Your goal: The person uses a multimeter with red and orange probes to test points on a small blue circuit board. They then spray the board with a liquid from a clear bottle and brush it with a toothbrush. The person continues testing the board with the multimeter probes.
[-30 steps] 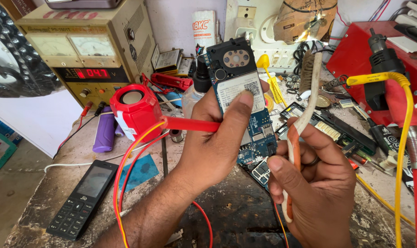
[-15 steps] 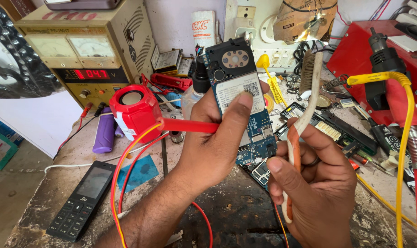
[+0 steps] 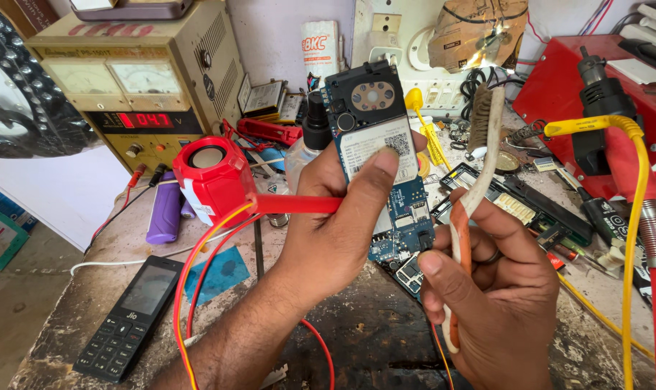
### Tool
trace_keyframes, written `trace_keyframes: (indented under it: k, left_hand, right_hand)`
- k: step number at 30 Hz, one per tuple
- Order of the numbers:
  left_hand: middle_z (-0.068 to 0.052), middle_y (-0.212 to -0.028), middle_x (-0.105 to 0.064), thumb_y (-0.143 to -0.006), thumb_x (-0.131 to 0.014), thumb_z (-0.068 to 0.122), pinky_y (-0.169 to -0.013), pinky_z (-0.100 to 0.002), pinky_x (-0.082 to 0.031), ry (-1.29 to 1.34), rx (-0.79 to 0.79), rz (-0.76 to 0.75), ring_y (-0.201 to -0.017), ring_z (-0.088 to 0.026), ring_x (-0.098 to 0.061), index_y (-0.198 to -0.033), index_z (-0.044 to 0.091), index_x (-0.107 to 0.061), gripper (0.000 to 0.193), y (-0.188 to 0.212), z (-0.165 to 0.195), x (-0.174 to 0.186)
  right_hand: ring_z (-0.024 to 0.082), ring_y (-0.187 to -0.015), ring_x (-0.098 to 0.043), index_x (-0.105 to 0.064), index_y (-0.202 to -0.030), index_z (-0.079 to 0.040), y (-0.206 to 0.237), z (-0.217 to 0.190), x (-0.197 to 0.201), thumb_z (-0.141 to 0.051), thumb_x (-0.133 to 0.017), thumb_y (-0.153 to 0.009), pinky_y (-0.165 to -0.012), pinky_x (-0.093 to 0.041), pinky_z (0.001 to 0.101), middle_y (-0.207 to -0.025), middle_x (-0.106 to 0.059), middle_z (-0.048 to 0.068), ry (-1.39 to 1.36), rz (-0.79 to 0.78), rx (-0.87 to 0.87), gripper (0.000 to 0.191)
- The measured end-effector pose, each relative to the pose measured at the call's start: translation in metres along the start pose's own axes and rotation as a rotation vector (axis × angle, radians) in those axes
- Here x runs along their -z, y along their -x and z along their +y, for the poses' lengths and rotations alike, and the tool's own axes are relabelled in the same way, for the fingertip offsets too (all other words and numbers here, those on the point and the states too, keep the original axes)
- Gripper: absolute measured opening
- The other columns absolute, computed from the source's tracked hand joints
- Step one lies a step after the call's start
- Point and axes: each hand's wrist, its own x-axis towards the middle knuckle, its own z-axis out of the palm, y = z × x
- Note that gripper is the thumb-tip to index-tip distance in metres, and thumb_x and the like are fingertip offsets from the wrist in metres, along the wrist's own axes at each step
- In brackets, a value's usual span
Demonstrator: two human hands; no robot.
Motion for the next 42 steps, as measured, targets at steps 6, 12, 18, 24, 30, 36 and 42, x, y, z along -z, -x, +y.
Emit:
trace_keyframes:
  k: [6, 12, 18, 24, 30, 36, 42]
  left_hand:
    - [-0.006, -0.111, -0.074, -0.114, -0.051, 0.018, -0.089, -0.028, -0.059, 0.038, 0.006, 0.001, -0.100, -0.009, -0.069, -0.132, -0.001, -0.064, 0.029, 0.0003, -0.0004, -0.0010]
    - [-0.007, -0.114, -0.073, -0.115, -0.050, 0.019, -0.093, -0.028, -0.058, 0.004, -0.006, 0.001, -0.104, -0.009, -0.068, -0.133, -0.001, -0.063, 0.030, 0.0002, -0.0014, 0.0003]
    - [-0.007, -0.118, -0.073, -0.116, -0.050, 0.019, -0.098, -0.029, -0.057, 0.008, -0.026, -0.012, -0.109, -0.009, -0.067, -0.134, -0.001, -0.063, 0.030, 0.0014, -0.0028, 0.0001]
    - [-0.007, -0.118, -0.073, -0.116, -0.050, 0.019, -0.097, -0.030, -0.057, 0.034, -0.018, -0.020, -0.108, -0.009, -0.067, -0.135, -0.001, -0.062, 0.030, 0.0014, -0.0025, 0.0002]
    - [-0.007, -0.118, -0.073, -0.116, -0.050, 0.019, -0.097, -0.030, -0.057, 0.003, -0.030, -0.015, -0.109, -0.009, -0.067, -0.135, -0.001, -0.063, 0.031, 0.0008, -0.0009, 0.0006]
    - [-0.007, -0.117, -0.074, -0.114, -0.050, 0.018, -0.098, -0.030, -0.057, 0.030, 0.005, -0.019, -0.108, -0.011, -0.068, -0.133, -0.002, -0.064, 0.031, 0.0012, 0.0005, 0.0014]
    - [-0.009, -0.115, -0.073, -0.112, -0.051, 0.017, -0.096, -0.032, -0.058, 0.064, 0.049, -0.012, -0.106, -0.012, -0.068, -0.132, -0.003, -0.065, 0.032, 0.0010, 0.0022, 0.0022]
  right_hand:
    - [0.011, -0.058, -0.062, -0.061, -0.135, 0.003, 0.0003, -0.0007, -0.0003, 0.012, -0.074, -0.080, -0.041, -0.049, 0.0227, -0.095, -0.069, 0.014, 0.005, 0.001, -0.006, 0.057]
    - [0.011, -0.057, -0.062, -0.061, -0.135, 0.004, 0.0005, -0.0010, -0.0017, 0.012, -0.074, -0.080, -0.041, -0.049, 0.0230, -0.095, -0.069, 0.014, 0.006, 0.010, -0.009, 0.057]
    - [0.010, -0.056, -0.062, -0.061, -0.134, 0.004, 0.0010, -0.0007, -0.0009, 0.012, -0.074, -0.080, -0.040, -0.049, 0.0231, -0.094, -0.069, 0.014, 0.023, 0.012, -0.001, 0.057]
    - [0.011, -0.057, -0.063, -0.061, -0.134, 0.003, 0.0011, 0.0000, -0.0005, 0.012, -0.074, -0.080, -0.041, -0.049, 0.0231, -0.094, -0.069, 0.014, 0.012, 0.011, -0.005, 0.056]
    - [0.010, -0.057, -0.062, -0.061, -0.133, 0.003, 0.0003, -0.0004, -0.0013, 0.012, -0.074, -0.079, -0.041, -0.049, 0.0230, -0.095, -0.069, 0.013, 0.026, 0.016, -0.011, 0.056]
    - [0.010, -0.058, -0.062, -0.062, -0.133, 0.004, 0.0015, -0.0012, -0.0011, 0.012, -0.075, -0.078, -0.041, -0.049, 0.0231, -0.094, -0.068, 0.013, 0.051, 0.009, 0.000, 0.056]
    - [0.011, -0.059, -0.062, -0.061, -0.133, 0.004, 0.0011, -0.0008, -0.0006, 0.012, -0.075, -0.078, -0.043, -0.051, 0.0235, -0.096, -0.068, 0.014, 0.036, -0.011, 0.019, 0.057]
